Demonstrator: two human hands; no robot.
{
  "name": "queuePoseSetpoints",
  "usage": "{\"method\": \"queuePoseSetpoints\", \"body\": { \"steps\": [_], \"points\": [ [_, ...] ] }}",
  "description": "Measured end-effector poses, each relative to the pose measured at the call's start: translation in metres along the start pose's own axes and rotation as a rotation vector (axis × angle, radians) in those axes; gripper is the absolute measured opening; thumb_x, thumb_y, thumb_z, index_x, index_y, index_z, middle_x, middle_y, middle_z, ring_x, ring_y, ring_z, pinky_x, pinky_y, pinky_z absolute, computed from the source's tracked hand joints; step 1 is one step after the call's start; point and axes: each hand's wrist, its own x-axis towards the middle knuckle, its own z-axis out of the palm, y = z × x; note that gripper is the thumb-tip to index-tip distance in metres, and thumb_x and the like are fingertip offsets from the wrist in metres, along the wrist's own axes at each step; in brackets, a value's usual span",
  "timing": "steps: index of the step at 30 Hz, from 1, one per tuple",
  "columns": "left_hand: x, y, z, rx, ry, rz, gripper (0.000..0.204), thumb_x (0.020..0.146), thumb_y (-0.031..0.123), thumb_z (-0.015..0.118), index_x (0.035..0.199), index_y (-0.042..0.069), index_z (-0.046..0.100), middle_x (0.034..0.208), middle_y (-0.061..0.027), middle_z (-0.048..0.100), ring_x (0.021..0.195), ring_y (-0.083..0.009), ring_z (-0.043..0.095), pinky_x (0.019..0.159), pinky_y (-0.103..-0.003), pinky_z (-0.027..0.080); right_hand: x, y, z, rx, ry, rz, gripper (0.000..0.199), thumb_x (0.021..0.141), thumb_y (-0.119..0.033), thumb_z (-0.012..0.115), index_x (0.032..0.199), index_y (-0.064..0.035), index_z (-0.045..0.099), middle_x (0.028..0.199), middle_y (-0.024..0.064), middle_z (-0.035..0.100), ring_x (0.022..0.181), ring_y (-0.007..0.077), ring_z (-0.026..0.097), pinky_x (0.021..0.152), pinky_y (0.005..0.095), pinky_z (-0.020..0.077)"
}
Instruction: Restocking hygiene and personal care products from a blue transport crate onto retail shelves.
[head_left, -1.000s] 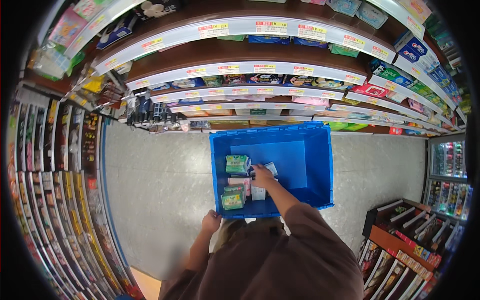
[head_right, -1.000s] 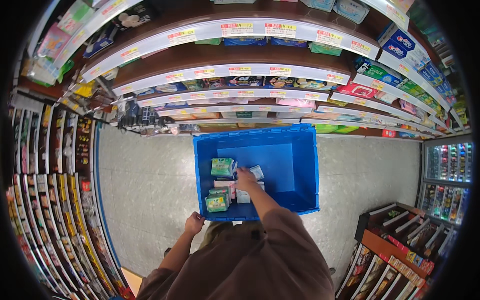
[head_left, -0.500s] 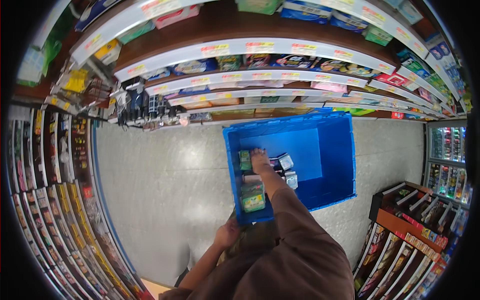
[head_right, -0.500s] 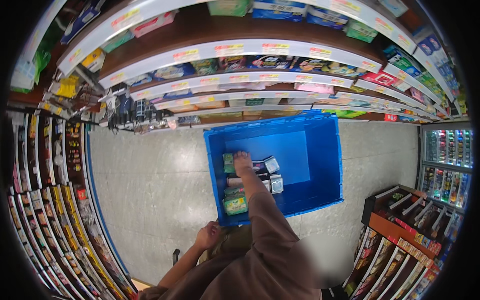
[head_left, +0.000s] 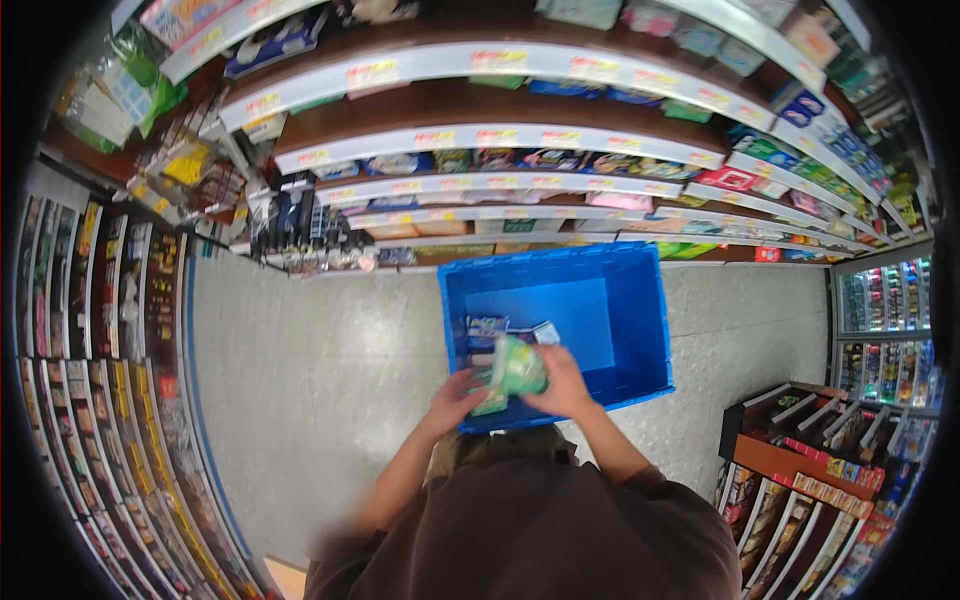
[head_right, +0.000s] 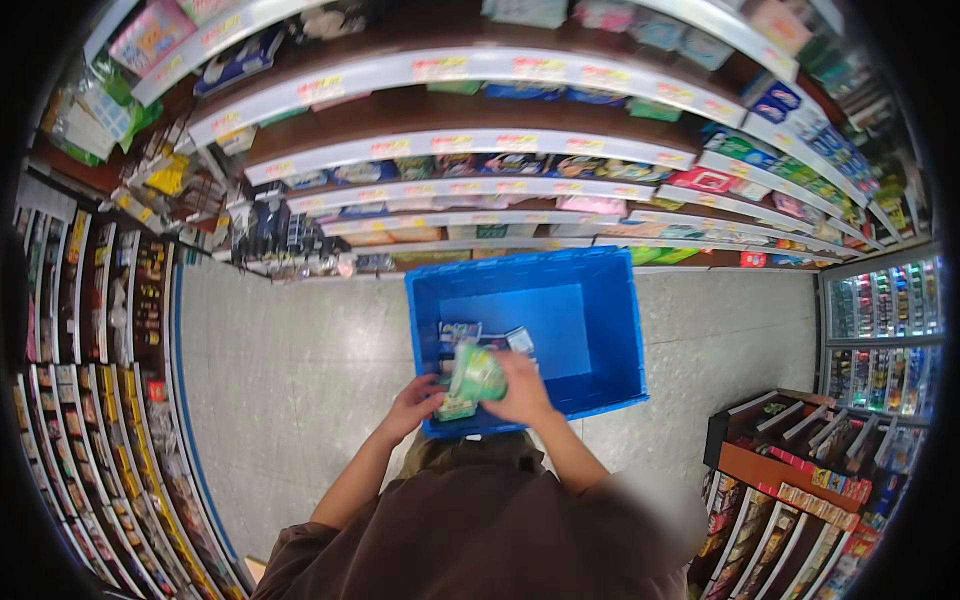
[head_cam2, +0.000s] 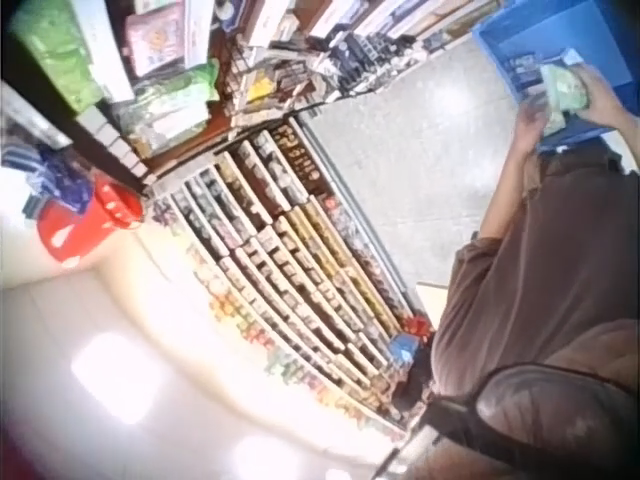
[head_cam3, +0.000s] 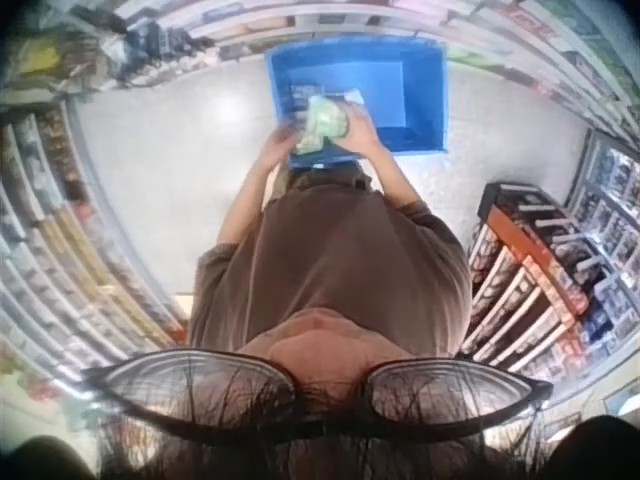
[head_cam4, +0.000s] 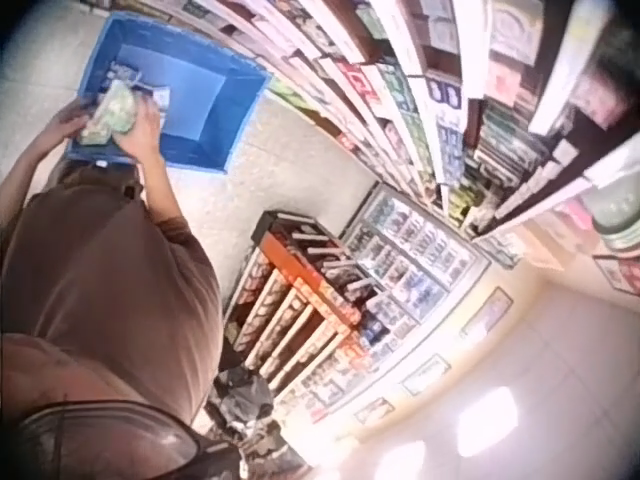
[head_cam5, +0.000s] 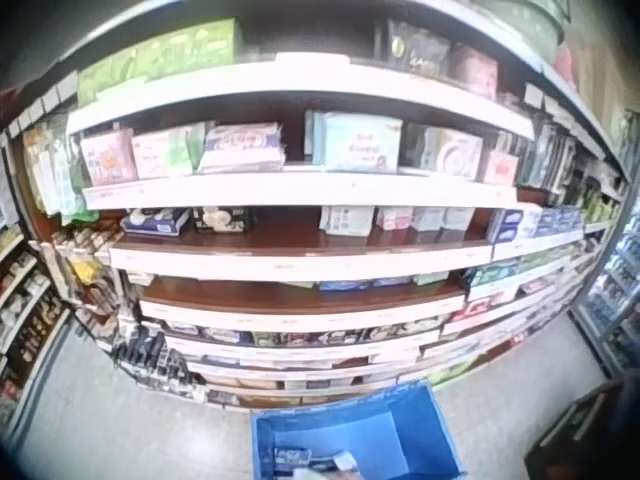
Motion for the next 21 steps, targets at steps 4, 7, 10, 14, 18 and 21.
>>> {"method": "queuePoseSetpoints", "body": {
  "steps": [4, 7, 10, 14, 18, 21],
  "points": [
    [0.009, 0.002, 0.041, 0.063, -0.073, 0.054, 0.057, 0.086, 0.025, 0.076, 0.13, -0.001, 0.051, 0.112, -0.0121, 0.067, 0.098, -0.0182, 0.065, 0.082, -0.032, 0.054, -0.031, -0.023, -0.015, -0.014, -0.167, -0.11, 0.09, 0.06, -0.024, 0.085, 0.139, -0.0063, 0.046, 0.136, 0.0187, 0.049, 0.128, 0.0418, 0.045, 0.107, 0.0458, 0.0393],
    [0.01, 0.009, 0.065, 0.3, 0.106, 0.214, 0.057, 0.083, 0.028, 0.077, 0.127, -0.001, 0.053, 0.107, -0.0156, 0.069, 0.095, -0.0244, 0.068, 0.081, -0.036, 0.054, -0.046, -0.022, -0.021, -0.122, -0.049, -0.089, 0.101, 0.06, -0.028, 0.087, 0.145, -0.0042, 0.038, 0.145, 0.0205, 0.04, 0.135, 0.0435, 0.038, 0.111, 0.0455, 0.0359],
    [-0.017, 0.066, 0.105, 0.73, 0.243, 0.303, 0.057, 0.082, 0.03, 0.076, 0.126, 0.001, 0.054, 0.105, -0.0182, 0.069, 0.096, -0.032, 0.069, 0.084, -0.04, 0.053, -0.052, -0.014, -0.024, 0.281, -0.027, 0.327, 0.114, 0.064, -0.035, 0.089, 0.149, 0.0021, 0.022, 0.145, 0.0277, 0.038, 0.137, 0.0426, 0.038, 0.112, 0.0472, 0.0348],
    [-0.022, 0.093, 0.127, 0.772, 0.185, 0.441, 0.052, 0.086, 0.028, 0.072, 0.127, 0.003, 0.055, 0.112, -0.019, 0.068, 0.101, -0.0352, 0.067, 0.086, -0.042, 0.053, -0.029, -0.017, -0.044, 0.562, 0.116, 0.278, 0.108, 0.065, -0.033, 0.09, 0.145, 0.0023, 0.027, 0.138, 0.025, 0.046, 0.13, 0.037, 0.048, 0.107, 0.0441, 0.0405],
    [-0.015, 0.116, 0.125, 0.547, 0.065, 0.584, 0.045, 0.092, 0.021, 0.065, 0.131, 0.002, 0.053, 0.122, -0.0191, 0.064, 0.108, -0.0278, 0.065, 0.086, -0.039, 0.053, 0.011, 0.017, -0.079, 0.607, 0.294, 0.297, 0.091, 0.069, -0.029, 0.089, 0.136, -0.0001, 0.036, 0.124, 0.0172, 0.059, 0.113, 0.027, 0.061, 0.096, 0.0394, 0.0492],
    [-0.014, 0.116, 0.114, 0.482, 0.114, 0.556, 0.037, 0.095, 0.02, 0.061, 0.128, 0.002, 0.055, 0.118, -0.0176, 0.065, 0.104, -0.0227, 0.065, 0.084, -0.036, 0.054, 0.074, 0.045, -0.147, 0.364, 0.578, 0.263, 0.081, 0.072, -0.04, 0.086, 0.128, -0.0005, 0.043, 0.119, 0.021, 0.062, 0.107, 0.0334, 0.064, 0.091, 0.0419, 0.0508]
  ]
}}
